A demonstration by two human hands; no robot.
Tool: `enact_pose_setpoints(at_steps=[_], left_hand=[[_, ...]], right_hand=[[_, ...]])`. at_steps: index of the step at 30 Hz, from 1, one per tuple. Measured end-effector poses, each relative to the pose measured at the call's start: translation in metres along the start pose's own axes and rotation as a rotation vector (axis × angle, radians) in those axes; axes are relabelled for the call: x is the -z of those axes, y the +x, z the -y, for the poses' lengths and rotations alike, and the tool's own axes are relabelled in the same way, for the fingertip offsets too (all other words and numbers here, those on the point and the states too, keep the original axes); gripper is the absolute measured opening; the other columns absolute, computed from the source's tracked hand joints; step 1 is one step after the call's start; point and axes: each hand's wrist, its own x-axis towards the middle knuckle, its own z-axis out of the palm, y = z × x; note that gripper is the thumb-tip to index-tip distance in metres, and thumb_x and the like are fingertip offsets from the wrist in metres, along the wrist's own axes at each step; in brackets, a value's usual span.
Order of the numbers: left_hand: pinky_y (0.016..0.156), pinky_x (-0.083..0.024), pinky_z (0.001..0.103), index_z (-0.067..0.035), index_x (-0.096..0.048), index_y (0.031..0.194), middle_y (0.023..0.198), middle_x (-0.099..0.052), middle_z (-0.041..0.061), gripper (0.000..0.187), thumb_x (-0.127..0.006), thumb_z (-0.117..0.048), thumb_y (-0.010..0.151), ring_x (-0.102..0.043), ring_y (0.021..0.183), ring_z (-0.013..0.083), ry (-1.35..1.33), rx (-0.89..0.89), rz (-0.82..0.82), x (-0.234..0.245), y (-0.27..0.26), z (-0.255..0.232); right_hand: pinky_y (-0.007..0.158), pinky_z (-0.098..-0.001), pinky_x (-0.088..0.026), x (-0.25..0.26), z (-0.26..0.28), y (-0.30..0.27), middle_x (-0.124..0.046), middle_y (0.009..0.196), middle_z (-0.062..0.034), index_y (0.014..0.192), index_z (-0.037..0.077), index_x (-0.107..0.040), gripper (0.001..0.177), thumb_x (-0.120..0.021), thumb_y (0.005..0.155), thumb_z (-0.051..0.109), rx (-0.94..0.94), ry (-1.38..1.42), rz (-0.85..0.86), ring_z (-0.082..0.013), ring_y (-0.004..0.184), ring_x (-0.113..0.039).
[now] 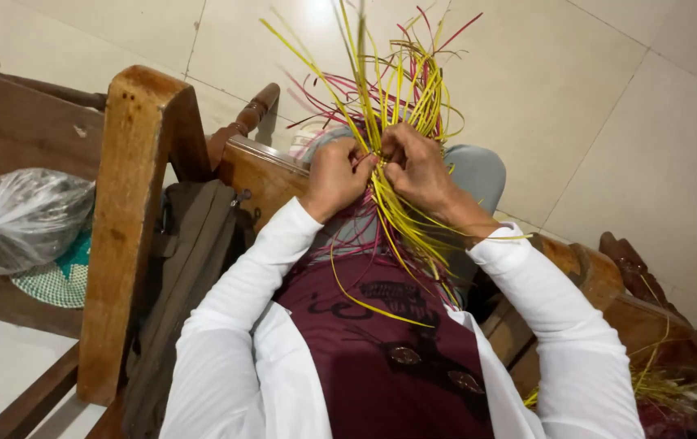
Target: Weaving colorful plastic strips to create a patterned surface on a wooden chair frame.
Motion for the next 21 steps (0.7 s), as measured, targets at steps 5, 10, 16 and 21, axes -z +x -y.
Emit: enact_pose_setpoints(at_steps=[5,10,16,21], left_hand=[[0.064,-0.048,0.052,-0.004,-0.065,0.074,0.068,-0.062,0.020,0.016,-0.064,-0.017,0.083,-0.063,0.075,0.0448,0.060,0.026,0.038,-0.008,0.013,0.012],[0.068,-0.053,0.034,-0.021,-0.075,0.078,0.077,-0.072,0.000,0.011,-0.072,-0.032,0.078,-0.070,0.078,0.0226,-0.178,0.365,0.162,-0.001,0.016,0.028],[0.034,-0.046,0.016,0.001,-0.067,0.101,0.063,-0.050,0.001,0.019,-0.065,-0.009,0.085,-0.045,0.045,0.0055,-0.845,0.743,0.242,0.017,-0.001,-0.001],[0.068,-0.053,0.030,-0.006,-0.075,0.094,0.084,-0.072,0.011,0.017,-0.063,-0.006,0.081,-0.064,0.077,0.0133,-0.608,0.260,0.063,-0.014,-0.004,0.029]], right_hand=[[0.050,-0.0347,-0.048,0.000,0.001,0.000,-0.058,0.077,-0.0121,0.096,0.004,-0.054,0.038,-0.070,0.068,-0.017,-0.048,0.038,-0.018,-0.0246,0.060,-0.059],[0.049,-0.0336,-0.048,-0.002,-0.005,0.000,-0.059,0.077,-0.0108,0.095,0.004,-0.056,0.041,-0.070,0.064,-0.017,-0.043,0.059,-0.046,-0.0217,0.060,-0.058],[0.053,-0.0362,-0.049,-0.007,0.000,0.002,-0.057,0.079,-0.0100,0.093,0.006,-0.067,0.025,-0.070,0.074,-0.010,0.100,0.048,-0.057,-0.0277,0.064,-0.060],[0.061,-0.0398,-0.051,-0.010,-0.002,0.006,-0.057,0.084,-0.0144,0.099,0.004,-0.072,0.013,-0.071,0.087,0.003,0.137,-0.011,-0.032,-0.0322,0.071,-0.060]])
